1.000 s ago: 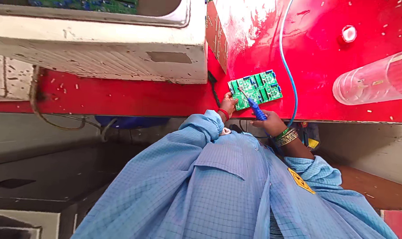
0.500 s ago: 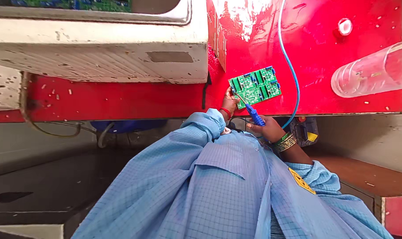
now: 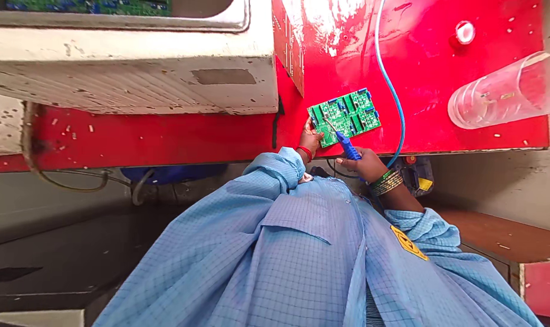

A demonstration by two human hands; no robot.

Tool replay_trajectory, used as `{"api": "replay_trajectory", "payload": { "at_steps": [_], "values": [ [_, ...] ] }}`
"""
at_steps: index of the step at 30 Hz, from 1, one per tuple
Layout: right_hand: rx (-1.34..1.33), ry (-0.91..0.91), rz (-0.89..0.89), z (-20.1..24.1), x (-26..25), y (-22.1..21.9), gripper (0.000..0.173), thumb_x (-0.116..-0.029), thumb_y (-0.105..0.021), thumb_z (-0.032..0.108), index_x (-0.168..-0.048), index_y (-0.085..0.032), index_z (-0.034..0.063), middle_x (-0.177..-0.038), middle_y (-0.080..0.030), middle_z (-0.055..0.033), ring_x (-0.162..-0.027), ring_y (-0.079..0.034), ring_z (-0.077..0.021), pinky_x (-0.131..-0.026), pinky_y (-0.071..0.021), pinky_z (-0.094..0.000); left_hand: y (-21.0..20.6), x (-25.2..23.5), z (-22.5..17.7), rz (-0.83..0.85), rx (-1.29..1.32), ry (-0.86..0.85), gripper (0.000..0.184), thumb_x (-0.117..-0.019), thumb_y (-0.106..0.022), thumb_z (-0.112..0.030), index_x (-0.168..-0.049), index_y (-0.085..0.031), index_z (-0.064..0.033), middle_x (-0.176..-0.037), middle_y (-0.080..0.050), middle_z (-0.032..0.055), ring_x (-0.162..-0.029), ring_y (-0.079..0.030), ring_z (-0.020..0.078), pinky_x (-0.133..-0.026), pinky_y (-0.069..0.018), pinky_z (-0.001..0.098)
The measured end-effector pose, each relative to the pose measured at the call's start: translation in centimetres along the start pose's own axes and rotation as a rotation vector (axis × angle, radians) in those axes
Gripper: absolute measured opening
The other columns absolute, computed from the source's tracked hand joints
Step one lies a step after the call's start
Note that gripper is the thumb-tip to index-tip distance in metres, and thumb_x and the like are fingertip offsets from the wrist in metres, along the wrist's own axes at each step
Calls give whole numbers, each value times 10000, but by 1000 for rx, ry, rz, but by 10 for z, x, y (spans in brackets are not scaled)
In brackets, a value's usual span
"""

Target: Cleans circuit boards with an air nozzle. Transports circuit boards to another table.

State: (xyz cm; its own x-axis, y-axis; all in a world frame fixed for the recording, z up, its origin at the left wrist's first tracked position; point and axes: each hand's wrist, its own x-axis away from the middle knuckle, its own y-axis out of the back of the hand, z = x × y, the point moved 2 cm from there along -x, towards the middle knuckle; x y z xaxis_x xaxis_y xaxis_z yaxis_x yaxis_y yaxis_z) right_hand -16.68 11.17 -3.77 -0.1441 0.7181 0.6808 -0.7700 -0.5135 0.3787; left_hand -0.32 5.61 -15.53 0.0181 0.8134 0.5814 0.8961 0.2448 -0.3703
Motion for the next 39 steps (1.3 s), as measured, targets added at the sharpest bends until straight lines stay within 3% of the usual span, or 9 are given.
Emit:
{"api": "replay_trajectory", "payload": {
  "at_steps": [8, 15, 24, 29, 39],
  "values": [
    [19, 1, 20, -3, -10, -1, 364, -950, -748, 305, -1186, -662, 40, -931, -667, -102, -772, -614, -176, -743, -518, -391, -1, 1, -1, -11, -15, 12, 852, -954, -508, 167, -1630, -127, -186, -1413, -515, 227, -1110, -627, 292, -889, -553, 450],
    [-9, -10, -33, -3, -12, 16, 433, -962, -719, 280, -1275, -623, -3, -958, -676, -130, -781, -628, -187, -768, -526, -411, -1, 3, -4, -14, -47, 21, 842, -965, -499, 146, -1632, -117, -197, -1386, -537, 229, -1128, -628, 308, -912, -549, 476],
    [42, -10, 9, 7, -24, 9, 423, -956, -732, 311, -1252, -637, 24, -944, -671, -123, -782, -615, -196, -745, -509, -419, -1, 0, -2, -13, -52, 13, 847, -963, -499, 154, -1634, -104, -180, -1383, -537, 234, -1101, -639, 298, -893, -557, 460],
    [-17, -32, -69, -2, -26, 27, 416, -949, -738, 318, -1229, -643, 26, -905, -663, -106, -723, -600, -176, -708, -512, -399, -1, 0, -2, -24, -23, 31, 839, -966, -493, 155, -1630, -124, -202, -1399, -525, 223, -1109, -635, 302, -879, -560, 461],
    [-15, -57, -41, 6, -35, 27, 415, -950, -736, 318, -1238, -645, 32, -981, -667, -141, -813, -618, -219, -766, -509, -447, -2, 1, -4, -26, -34, 39, 843, -974, -494, 147, -1634, -117, -218, -1365, -548, 233, -1079, -649, 306, -866, -565, 462]
  ]
}}
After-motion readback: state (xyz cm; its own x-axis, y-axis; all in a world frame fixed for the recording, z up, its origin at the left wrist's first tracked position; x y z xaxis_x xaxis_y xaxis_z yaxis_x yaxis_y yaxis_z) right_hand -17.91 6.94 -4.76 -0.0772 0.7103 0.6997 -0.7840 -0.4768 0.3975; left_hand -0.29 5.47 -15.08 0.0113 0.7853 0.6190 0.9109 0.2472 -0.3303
